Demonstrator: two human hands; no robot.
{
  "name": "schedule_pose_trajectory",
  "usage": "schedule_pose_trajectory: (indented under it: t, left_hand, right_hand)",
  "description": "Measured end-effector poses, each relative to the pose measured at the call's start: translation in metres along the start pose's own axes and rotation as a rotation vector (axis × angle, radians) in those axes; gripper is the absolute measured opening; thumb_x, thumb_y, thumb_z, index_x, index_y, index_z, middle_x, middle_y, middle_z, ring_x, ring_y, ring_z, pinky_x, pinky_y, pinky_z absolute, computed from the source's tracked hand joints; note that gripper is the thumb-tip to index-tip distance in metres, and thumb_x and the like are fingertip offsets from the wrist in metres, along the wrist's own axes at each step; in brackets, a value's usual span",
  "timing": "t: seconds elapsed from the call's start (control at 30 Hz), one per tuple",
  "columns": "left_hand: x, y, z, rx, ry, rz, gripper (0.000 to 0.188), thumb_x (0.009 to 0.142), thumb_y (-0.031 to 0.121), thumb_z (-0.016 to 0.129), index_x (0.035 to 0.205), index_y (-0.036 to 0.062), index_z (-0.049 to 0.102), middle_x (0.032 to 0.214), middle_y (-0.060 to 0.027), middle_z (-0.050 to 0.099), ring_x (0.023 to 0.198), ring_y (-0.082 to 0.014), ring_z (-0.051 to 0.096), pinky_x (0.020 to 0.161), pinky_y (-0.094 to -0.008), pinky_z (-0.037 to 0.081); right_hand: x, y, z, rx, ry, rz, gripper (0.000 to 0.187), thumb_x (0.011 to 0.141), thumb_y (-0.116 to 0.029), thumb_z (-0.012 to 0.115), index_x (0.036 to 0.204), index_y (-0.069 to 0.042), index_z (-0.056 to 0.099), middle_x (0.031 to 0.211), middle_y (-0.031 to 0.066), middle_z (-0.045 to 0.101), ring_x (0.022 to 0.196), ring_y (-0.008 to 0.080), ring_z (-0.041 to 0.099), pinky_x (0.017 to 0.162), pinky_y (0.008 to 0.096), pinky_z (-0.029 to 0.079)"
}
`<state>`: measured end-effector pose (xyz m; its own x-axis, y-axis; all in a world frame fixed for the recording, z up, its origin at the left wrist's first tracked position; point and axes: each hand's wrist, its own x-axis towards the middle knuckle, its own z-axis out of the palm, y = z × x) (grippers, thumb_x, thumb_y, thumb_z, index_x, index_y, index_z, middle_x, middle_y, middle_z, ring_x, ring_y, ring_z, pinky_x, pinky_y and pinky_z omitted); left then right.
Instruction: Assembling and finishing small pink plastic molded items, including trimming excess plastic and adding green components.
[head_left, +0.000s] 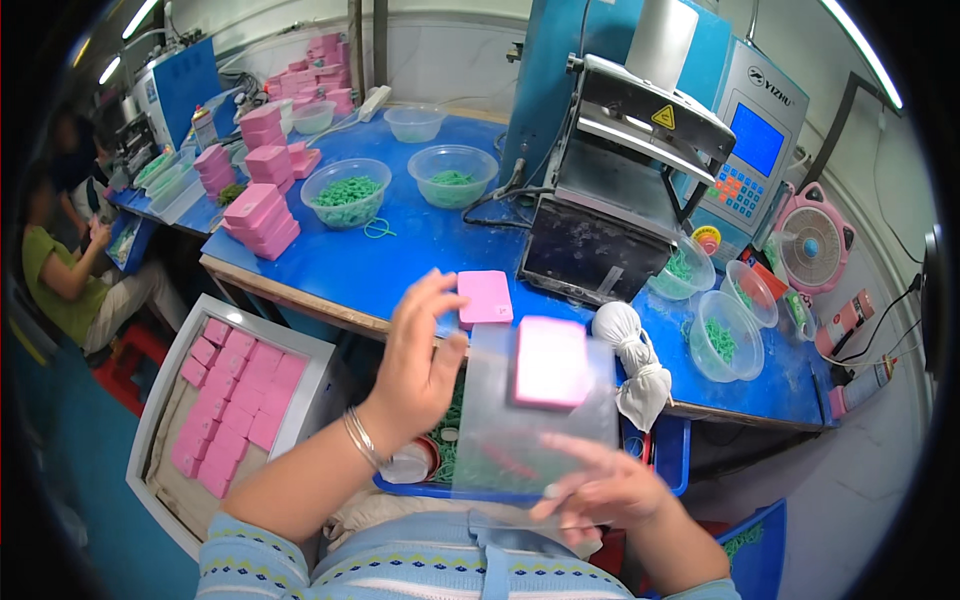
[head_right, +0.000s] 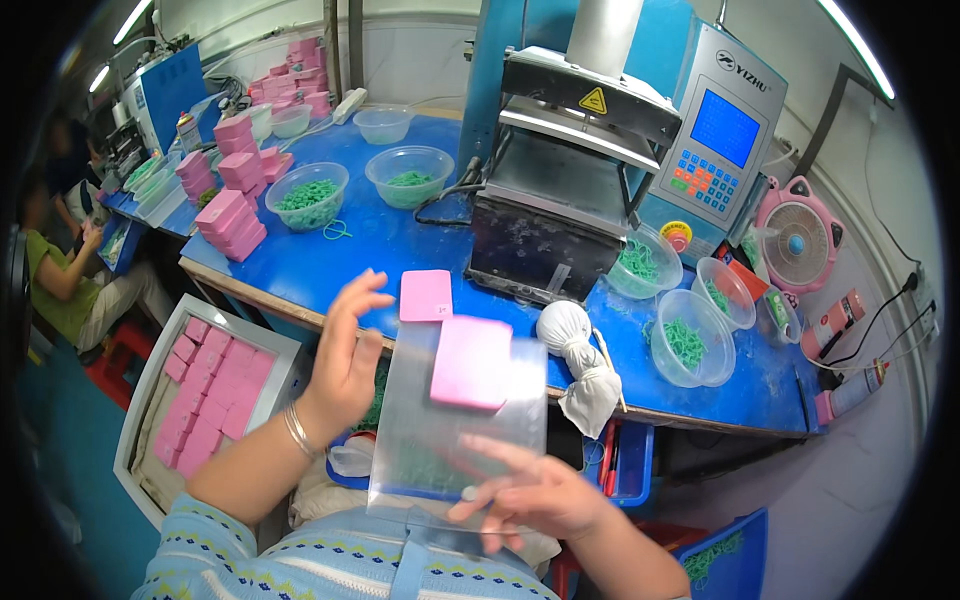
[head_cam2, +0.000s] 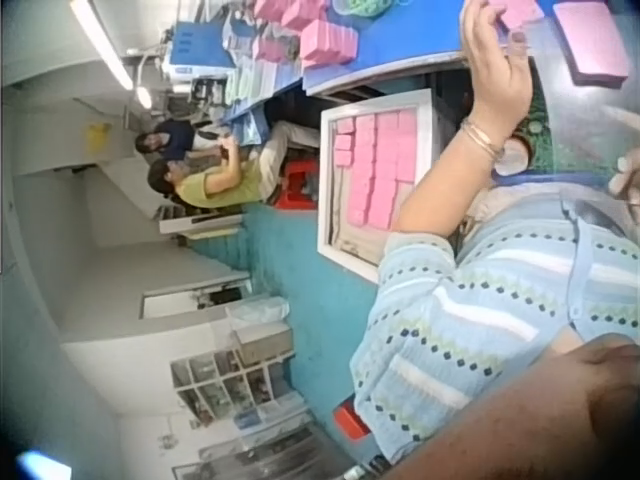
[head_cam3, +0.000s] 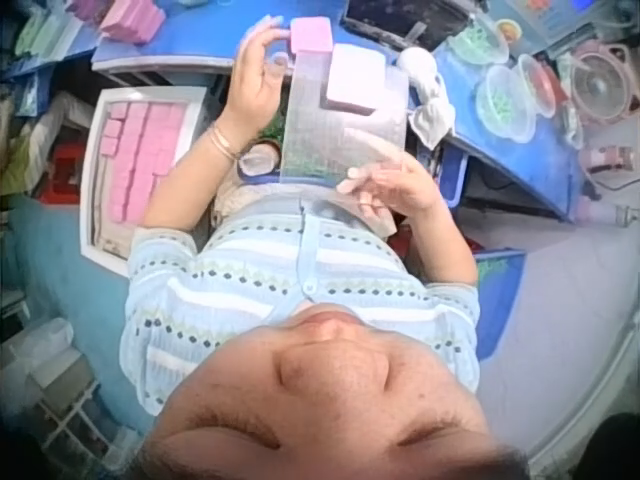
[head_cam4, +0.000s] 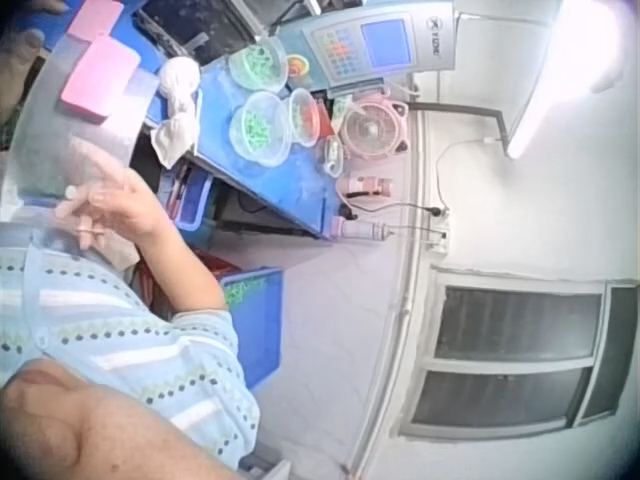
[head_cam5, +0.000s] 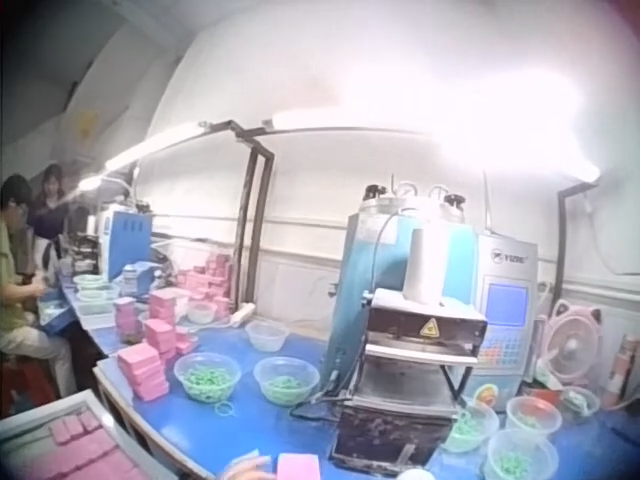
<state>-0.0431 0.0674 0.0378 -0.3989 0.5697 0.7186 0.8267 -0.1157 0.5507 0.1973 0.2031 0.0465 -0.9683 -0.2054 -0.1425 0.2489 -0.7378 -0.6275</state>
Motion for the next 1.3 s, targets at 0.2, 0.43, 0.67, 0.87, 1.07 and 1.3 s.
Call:
schedule_pose_trajectory:
  t: [0.2,0.43,0.67,0.87,1.07,1.3]
  left_hand:
    - [0.031,-0.018,0.021,0.422,-0.222,-0.068,0.075,0.066,0.036,0.074,0.120,0.0012,0.036,0.121,-0.0199,0.043,0.118,-0.0352,0.035,0.098,-0.0450,0.028]
    - [0.026,-0.010,0.002,0.418,-0.353,-0.264,0.083,0.059,0.033,0.078,0.122,0.0011,0.034,0.113,-0.0190,0.044,0.108,-0.0348,0.041,0.093,-0.0423,0.035]
    - [-0.011,-0.036,-0.100,0.603,0.055,-0.298,0.077,0.057,0.028,0.076,0.115,0.0003,0.034,0.105,-0.0183,0.043,0.098,-0.0339,0.043,0.088,-0.0411,0.036]
    - [-0.060,-0.057,-0.215,0.891,0.349,-0.498,0.073,0.058,0.025,0.077,0.111,0.0000,0.035,0.107,-0.0173,0.043,0.101,-0.0322,0.042,0.088,-0.0400,0.036]
    - [-0.159,-0.054,-0.237,0.923,0.014,-0.911,0.065,0.059,0.032,0.077,0.102,0.0016,0.040,0.101,-0.0170,0.044,0.099,-0.0319,0.044,0.087,-0.0389,0.037]
    - [-0.249,-0.048,-0.216,0.659,-0.107,-1.277,0.052,0.068,0.034,0.071,0.101,0.0013,0.049,0.109,-0.0176,0.046,0.102,-0.0279,0.045,0.087,-0.0357,0.039]
  right_hand:
    - [0.005,-0.086,0.029,-0.043,-0.033,-0.318,0.057,0.085,-0.009,0.040,0.136,0.003,0.016,0.105,0.0391,0.050,0.063,0.0320,0.064,0.039,0.0276,0.048]
    - [0.020,-0.128,0.030,0.077,0.005,-0.322,0.062,0.084,-0.013,0.037,0.139,0.000,0.011,0.105,0.0301,0.055,0.052,0.0265,0.059,0.040,0.0255,0.047]
    - [0.045,-0.155,-0.015,-0.241,0.390,-0.672,0.035,0.089,-0.009,0.046,0.118,0.009,0.046,0.112,0.0221,0.055,0.104,0.0256,0.057,0.087,0.0313,0.050]
    - [0.027,-0.190,-0.088,-0.436,0.628,-0.706,0.036,0.094,-0.024,0.045,0.126,-0.009,0.046,0.123,0.0108,0.051,0.107,0.0141,0.055,0.082,0.0218,0.049]
    - [0.025,-0.197,-0.101,-0.522,0.538,-0.731,0.038,0.096,-0.020,0.037,0.133,-0.009,0.037,0.135,0.0120,0.039,0.120,0.0169,0.044,0.089,0.0230,0.047]
    - [0.022,-0.201,-0.104,-0.564,0.557,-0.692,0.042,0.096,-0.016,0.034,0.132,0.004,0.030,0.138,0.0123,0.034,0.124,0.0171,0.040,0.093,0.0209,0.043]
